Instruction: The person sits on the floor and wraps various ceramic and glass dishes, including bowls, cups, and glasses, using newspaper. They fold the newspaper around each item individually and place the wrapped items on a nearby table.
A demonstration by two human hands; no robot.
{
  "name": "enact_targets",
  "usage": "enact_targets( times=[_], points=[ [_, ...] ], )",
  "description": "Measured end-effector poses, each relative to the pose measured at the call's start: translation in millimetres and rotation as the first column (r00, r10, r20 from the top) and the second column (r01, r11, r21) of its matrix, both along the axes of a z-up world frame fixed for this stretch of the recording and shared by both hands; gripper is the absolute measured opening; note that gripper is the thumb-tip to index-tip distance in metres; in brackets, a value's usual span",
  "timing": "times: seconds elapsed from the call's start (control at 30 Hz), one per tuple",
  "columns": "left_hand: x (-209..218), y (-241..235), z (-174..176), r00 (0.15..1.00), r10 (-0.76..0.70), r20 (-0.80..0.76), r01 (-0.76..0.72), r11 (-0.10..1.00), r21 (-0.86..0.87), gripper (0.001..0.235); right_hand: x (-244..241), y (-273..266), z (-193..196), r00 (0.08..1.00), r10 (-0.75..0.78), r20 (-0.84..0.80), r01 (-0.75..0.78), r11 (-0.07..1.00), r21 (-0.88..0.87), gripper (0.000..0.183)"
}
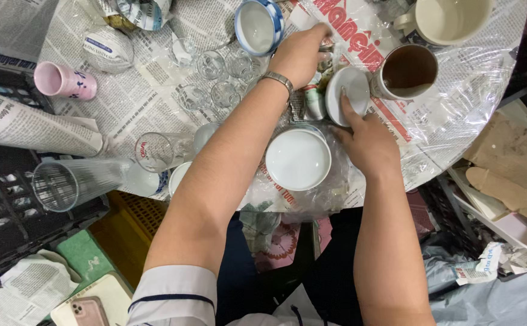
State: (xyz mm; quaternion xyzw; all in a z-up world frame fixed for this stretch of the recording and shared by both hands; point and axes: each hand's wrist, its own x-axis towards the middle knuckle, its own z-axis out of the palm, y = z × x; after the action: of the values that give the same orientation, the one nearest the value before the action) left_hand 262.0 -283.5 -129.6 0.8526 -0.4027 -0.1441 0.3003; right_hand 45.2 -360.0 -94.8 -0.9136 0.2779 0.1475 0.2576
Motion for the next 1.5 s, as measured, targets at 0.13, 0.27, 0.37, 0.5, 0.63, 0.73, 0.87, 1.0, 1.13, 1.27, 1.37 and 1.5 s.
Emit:
enact_targets(
  times=[0.13,0.27,0.37,0.5,0.63,0.73,0.87,1.0,1.13,1.27,1.37,1.5],
  points=[
    [1.0,-2.1,-13.5,0.998,-0.052,-0.019,0.055,0.986,0.157,0.034,1.6,1.5,2.9,1.000,0.025,-0.014,-0.026,0.999,-0.036,0.071],
    [-3.1,-11.8,-23.1,0.989,-0.129,0.079,0.116,0.983,0.145,0.020,3.5,6.6,4.8,0.998,0.010,-0.054,-0.014,0.998,-0.068,0.067],
    [-5.8,-12.2,-26.2,0.979,-0.147,0.142,0.126,0.981,0.146,0.023,3.6,11.7,3.0,1.000,-0.012,0.010,0.013,0.993,-0.116,0.063],
    [-3.4,-4.2,-29.5,0.988,-0.135,0.070,0.124,0.981,0.147,0.038,3.0,8.2,4.1,0.955,0.008,0.296,0.043,0.985,-0.166,0.058],
    [7.7,-7.0,-40.8,0.981,-0.192,0.029,0.187,0.973,0.133,0.048,5.2,5.5,5.4,0.983,-0.002,0.186,0.018,0.996,-0.084,0.056],
    [13.2,-11.1,-43.6,0.984,-0.155,-0.090,0.159,0.987,0.039,0.057,6.5,12.6,4.4,0.999,0.009,0.053,-0.003,0.995,-0.102,0.057],
    [4.7,-6.5,-20.6,0.987,-0.112,0.118,0.116,0.993,-0.027,0.052,7.2,13.3,3.4,0.993,0.057,0.107,-0.042,0.990,-0.137,0.059],
    [-5.5,12.8,28.9,0.928,-0.071,0.366,0.149,0.971,-0.188,0.036,-0.5,5.4,-1.2,0.981,0.096,0.169,-0.083,0.993,-0.083,0.067],
    [-23.9,54.6,89.6,1.000,0.014,-0.008,-0.015,0.984,-0.178,0.029,-6.8,1.8,6.5,0.996,0.039,0.081,-0.033,0.997,-0.069,0.066],
    [-76.0,129.4,134.1,0.995,0.104,-0.007,-0.092,0.846,-0.526,0.023,-6.8,5.5,20.2,0.992,0.086,0.091,-0.078,0.993,-0.086,0.064],
    [-129.1,179.9,145.8,0.965,0.201,-0.171,-0.263,0.752,-0.605,0.027,-1.6,13.3,31.1,0.997,0.044,0.066,-0.038,0.996,-0.085,0.067],
    [-162.7,193.4,112.4,0.860,0.407,-0.309,-0.482,0.449,-0.752,0.035,-5.3,20.3,41.8,0.995,-0.003,0.097,0.018,0.988,-0.155,0.064]
  ],
)
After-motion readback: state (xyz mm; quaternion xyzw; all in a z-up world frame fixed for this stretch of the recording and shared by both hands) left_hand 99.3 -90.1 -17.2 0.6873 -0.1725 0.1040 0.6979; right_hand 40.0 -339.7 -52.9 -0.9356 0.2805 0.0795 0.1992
